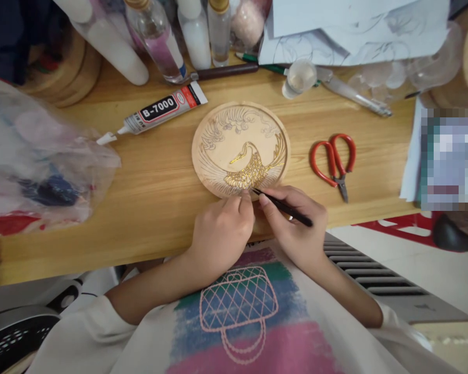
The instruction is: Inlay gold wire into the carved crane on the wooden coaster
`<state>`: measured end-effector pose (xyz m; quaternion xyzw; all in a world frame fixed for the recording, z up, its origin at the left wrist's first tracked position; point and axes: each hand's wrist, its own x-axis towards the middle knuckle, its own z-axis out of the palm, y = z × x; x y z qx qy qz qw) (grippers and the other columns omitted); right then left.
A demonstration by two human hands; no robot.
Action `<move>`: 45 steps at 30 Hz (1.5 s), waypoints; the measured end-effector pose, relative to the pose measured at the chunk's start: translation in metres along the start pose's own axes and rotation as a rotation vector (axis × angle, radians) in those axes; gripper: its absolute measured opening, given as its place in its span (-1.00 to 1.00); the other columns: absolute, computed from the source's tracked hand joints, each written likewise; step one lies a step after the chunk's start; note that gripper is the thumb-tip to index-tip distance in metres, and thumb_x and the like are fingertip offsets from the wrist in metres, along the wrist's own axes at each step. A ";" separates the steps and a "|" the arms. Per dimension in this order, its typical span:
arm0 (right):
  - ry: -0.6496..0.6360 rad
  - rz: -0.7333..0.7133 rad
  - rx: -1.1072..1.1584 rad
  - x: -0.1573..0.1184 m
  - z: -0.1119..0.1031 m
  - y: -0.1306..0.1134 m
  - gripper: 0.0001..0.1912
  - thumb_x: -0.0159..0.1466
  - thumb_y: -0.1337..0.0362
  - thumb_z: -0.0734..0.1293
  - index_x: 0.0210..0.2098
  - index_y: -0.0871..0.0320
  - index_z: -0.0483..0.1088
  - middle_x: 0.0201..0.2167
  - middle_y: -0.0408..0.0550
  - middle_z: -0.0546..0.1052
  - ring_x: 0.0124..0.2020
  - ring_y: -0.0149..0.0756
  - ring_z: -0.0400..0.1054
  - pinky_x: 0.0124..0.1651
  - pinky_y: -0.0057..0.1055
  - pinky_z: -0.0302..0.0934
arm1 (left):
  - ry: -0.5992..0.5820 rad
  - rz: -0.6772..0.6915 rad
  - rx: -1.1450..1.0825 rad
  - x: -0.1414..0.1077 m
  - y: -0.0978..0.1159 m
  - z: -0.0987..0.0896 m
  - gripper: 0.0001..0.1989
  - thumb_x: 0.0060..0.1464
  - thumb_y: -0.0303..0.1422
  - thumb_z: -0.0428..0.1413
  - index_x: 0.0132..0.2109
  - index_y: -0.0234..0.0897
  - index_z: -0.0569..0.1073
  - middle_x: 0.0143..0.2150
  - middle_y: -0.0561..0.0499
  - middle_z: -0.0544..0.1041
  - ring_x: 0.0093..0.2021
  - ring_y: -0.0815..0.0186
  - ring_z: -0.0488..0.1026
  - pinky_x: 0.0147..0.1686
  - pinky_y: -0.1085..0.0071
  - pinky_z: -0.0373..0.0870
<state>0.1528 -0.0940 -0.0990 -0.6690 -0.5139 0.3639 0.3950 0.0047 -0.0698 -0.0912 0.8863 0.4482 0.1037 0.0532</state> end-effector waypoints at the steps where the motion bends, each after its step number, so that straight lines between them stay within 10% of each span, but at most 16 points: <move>1: 0.004 -0.009 -0.005 0.000 0.000 0.000 -0.91 0.25 0.35 0.39 -0.26 0.13 0.56 -0.34 -0.10 0.63 -0.33 -0.37 0.51 -0.24 -0.40 0.42 | -0.006 -0.002 0.004 0.000 0.000 0.000 -0.79 0.15 -0.59 0.04 -0.14 -0.50 0.55 -0.45 -0.04 0.59 -0.52 0.24 0.52 -0.64 0.35 0.23; 45: -0.073 -0.232 -0.223 0.004 0.000 -0.008 -0.90 0.26 0.45 0.36 -0.23 0.23 0.52 -0.36 -0.06 0.61 -0.34 -0.39 0.49 -0.26 -0.48 0.40 | -0.060 0.013 0.008 0.002 0.001 -0.001 -0.69 0.25 -0.61 -0.11 -0.15 -0.50 0.54 -0.50 -0.06 0.53 -0.55 0.25 0.49 -0.64 0.40 0.27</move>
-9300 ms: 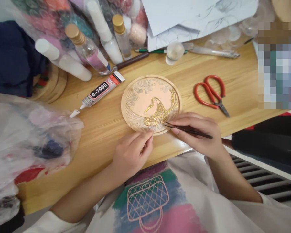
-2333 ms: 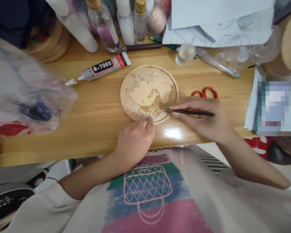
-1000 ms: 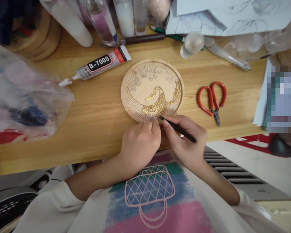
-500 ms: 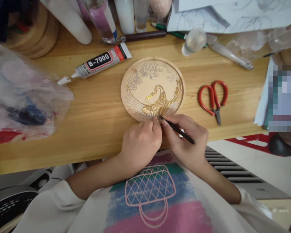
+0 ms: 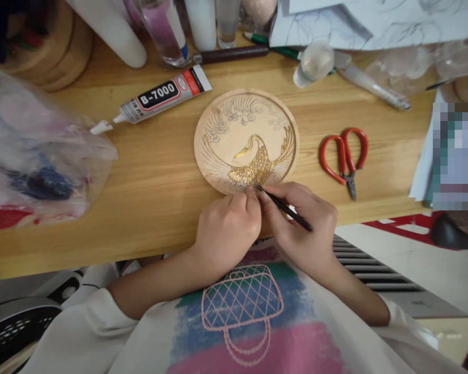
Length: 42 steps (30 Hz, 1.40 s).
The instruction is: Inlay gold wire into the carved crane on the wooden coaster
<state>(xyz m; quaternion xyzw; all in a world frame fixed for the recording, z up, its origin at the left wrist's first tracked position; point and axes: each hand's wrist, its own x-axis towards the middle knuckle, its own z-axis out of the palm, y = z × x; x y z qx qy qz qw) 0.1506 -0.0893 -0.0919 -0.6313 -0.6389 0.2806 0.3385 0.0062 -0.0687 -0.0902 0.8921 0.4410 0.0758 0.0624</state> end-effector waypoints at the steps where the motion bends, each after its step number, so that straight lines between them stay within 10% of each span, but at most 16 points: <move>1: -0.002 -0.006 -0.003 0.000 0.000 0.000 -0.90 0.26 0.45 0.36 -0.23 0.22 0.51 -0.36 -0.06 0.61 -0.33 -0.39 0.50 -0.26 -0.48 0.40 | -0.013 -0.003 -0.007 0.000 0.000 0.000 -0.68 0.25 -0.61 -0.12 -0.13 -0.51 0.54 -0.49 -0.07 0.54 -0.54 0.24 0.50 -0.64 0.40 0.28; 20: -0.038 -0.086 -0.090 0.002 -0.003 0.000 -0.90 0.31 0.40 0.30 -0.27 0.17 0.47 -0.37 -0.03 0.61 -0.35 -0.29 0.52 -0.32 -0.39 0.38 | -0.083 0.167 0.026 0.013 -0.026 -0.023 -0.72 0.15 -0.64 -0.07 -0.40 -0.32 0.45 -0.54 -0.02 0.43 -0.53 0.21 0.43 -0.60 0.34 0.20; 31: -0.030 -0.124 -0.093 0.003 -0.002 0.003 -0.89 0.32 0.39 0.28 -0.25 0.18 0.47 -0.37 -0.01 0.61 -0.36 -0.30 0.51 -0.31 -0.40 0.40 | -0.453 0.411 -0.004 0.063 -0.061 -0.033 -0.76 0.15 -0.59 -0.10 -0.35 -0.33 0.42 -0.33 -0.03 0.46 -0.23 0.23 0.42 -0.18 0.34 0.37; 42: -0.060 -0.111 -0.130 0.004 -0.002 0.001 -0.87 0.32 0.39 0.26 -0.24 0.18 0.47 -0.38 -0.01 0.61 -0.35 -0.28 0.52 -0.30 -0.37 0.41 | -0.484 0.443 -0.075 0.089 -0.071 -0.019 -0.75 0.24 -0.45 -0.07 -0.24 -0.34 0.52 -0.20 -0.05 0.51 -0.12 0.23 0.44 -0.05 0.28 0.39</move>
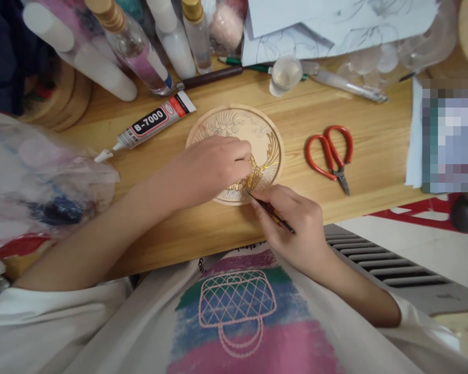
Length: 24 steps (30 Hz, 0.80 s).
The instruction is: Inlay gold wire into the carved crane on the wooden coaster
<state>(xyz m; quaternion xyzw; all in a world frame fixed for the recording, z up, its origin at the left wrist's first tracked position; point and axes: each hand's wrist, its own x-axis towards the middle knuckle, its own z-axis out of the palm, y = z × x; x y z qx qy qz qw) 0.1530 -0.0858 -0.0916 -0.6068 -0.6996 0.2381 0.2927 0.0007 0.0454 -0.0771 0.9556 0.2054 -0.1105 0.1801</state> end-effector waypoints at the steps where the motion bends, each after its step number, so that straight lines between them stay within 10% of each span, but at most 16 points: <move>1: 0.000 -0.003 -0.002 0.000 0.000 0.000 -0.87 0.32 0.39 0.26 -0.24 0.19 0.47 -0.38 0.00 0.61 -0.35 -0.28 0.52 -0.30 -0.37 0.41 | -0.013 0.007 0.027 0.001 0.000 0.001 -0.74 0.26 -0.43 -0.06 -0.22 -0.33 0.53 -0.18 -0.07 0.51 -0.11 0.21 0.44 -0.05 0.26 0.40; 24: 0.107 0.077 0.105 -0.010 0.006 -0.003 -0.88 0.29 0.41 0.33 -0.19 0.15 0.46 -0.33 -0.05 0.62 -0.32 -0.32 0.52 -0.26 -0.40 0.41 | 0.232 -0.063 -0.241 -0.012 -0.006 0.025 -0.70 0.33 -0.40 -0.08 -0.20 -0.24 0.55 -0.17 -0.03 0.56 -0.08 0.26 0.37 0.00 0.34 0.27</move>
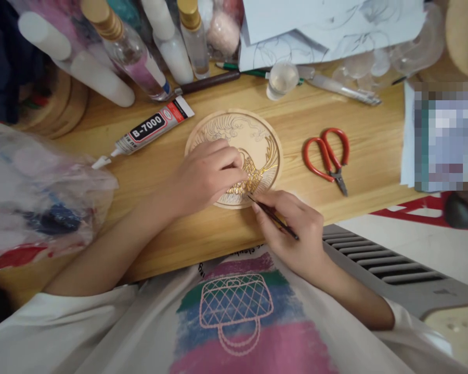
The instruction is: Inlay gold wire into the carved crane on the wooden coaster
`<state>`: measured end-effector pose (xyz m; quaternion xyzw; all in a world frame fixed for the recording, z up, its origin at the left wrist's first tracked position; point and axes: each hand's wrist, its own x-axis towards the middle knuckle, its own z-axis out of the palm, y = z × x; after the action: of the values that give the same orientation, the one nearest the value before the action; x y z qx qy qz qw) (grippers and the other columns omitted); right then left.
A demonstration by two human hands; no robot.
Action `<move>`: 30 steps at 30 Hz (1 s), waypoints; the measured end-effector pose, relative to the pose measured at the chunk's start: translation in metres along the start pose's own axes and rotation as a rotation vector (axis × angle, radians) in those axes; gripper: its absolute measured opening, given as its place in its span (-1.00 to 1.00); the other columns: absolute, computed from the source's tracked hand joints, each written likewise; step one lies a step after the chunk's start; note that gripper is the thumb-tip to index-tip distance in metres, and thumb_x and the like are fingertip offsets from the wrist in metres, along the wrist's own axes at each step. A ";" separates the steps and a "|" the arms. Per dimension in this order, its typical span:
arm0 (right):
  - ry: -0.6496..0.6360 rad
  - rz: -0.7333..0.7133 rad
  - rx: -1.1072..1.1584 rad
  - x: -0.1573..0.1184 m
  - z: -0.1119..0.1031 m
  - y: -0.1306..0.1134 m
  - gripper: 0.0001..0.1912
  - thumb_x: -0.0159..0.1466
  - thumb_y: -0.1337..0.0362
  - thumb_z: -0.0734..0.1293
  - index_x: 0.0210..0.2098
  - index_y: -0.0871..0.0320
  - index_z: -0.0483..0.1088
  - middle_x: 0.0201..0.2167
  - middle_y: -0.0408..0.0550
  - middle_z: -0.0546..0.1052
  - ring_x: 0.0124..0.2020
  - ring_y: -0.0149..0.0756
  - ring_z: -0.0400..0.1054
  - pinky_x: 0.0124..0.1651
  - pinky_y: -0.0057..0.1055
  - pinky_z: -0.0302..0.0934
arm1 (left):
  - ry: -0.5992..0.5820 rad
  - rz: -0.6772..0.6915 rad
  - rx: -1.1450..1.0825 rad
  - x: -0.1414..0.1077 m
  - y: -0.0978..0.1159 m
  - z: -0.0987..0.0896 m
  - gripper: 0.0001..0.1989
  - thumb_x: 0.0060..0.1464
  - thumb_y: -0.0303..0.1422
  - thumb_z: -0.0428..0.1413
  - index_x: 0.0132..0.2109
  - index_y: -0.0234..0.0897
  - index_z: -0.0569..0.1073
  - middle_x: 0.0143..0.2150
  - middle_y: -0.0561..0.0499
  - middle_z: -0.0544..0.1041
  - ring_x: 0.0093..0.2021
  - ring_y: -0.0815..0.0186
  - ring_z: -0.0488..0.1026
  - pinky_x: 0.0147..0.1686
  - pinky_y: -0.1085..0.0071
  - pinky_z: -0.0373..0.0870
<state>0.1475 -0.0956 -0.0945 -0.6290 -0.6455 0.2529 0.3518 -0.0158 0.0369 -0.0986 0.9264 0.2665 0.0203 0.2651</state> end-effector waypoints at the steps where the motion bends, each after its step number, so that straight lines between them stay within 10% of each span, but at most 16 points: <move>1: 0.037 0.010 0.021 -0.002 0.000 0.001 -0.86 0.28 0.42 0.35 -0.17 0.14 0.47 -0.32 -0.07 0.61 -0.32 -0.34 0.51 -0.26 -0.41 0.41 | 0.003 0.002 0.004 -0.001 0.000 0.000 -0.69 0.34 -0.40 -0.09 -0.21 -0.23 0.55 -0.18 -0.03 0.56 -0.08 0.26 0.36 0.00 0.34 0.27; 7: 0.259 0.069 -0.093 -0.001 0.003 0.020 -0.76 0.36 0.40 0.23 -0.04 0.08 0.44 -0.26 -0.07 0.58 -0.29 -0.31 0.48 -0.22 -0.36 0.37 | 0.112 0.050 0.041 -0.015 0.001 0.000 -0.68 0.38 -0.39 -0.11 -0.20 -0.22 0.54 -0.21 -0.04 0.57 -0.14 0.29 0.36 -0.07 0.32 0.33; 14: 0.197 0.129 -0.395 0.009 0.023 0.021 -0.79 0.28 0.27 0.27 -0.10 0.17 0.38 -0.26 0.08 0.49 -0.26 -0.11 0.37 -0.25 -0.21 0.32 | 0.497 0.244 0.025 -0.035 -0.010 0.016 -0.95 0.26 -0.47 0.12 -0.20 -0.26 0.48 -0.31 0.02 0.53 -0.28 0.33 0.42 -0.24 0.34 0.41; 30: 0.092 -0.196 -0.233 0.039 0.000 0.061 -0.82 0.32 0.41 0.22 -0.13 0.14 0.39 -0.30 0.02 0.52 -0.25 -0.18 0.40 -0.23 -0.30 0.30 | 0.538 0.162 -0.004 -0.018 0.015 0.027 -0.94 0.21 -0.48 0.19 -0.26 -0.28 0.47 -0.37 0.03 0.53 -0.34 0.36 0.44 -0.28 0.35 0.41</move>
<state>0.1875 -0.0522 -0.1358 -0.6104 -0.7120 0.1114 0.3286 -0.0192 0.0045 -0.1124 0.9056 0.2522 0.2871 0.1842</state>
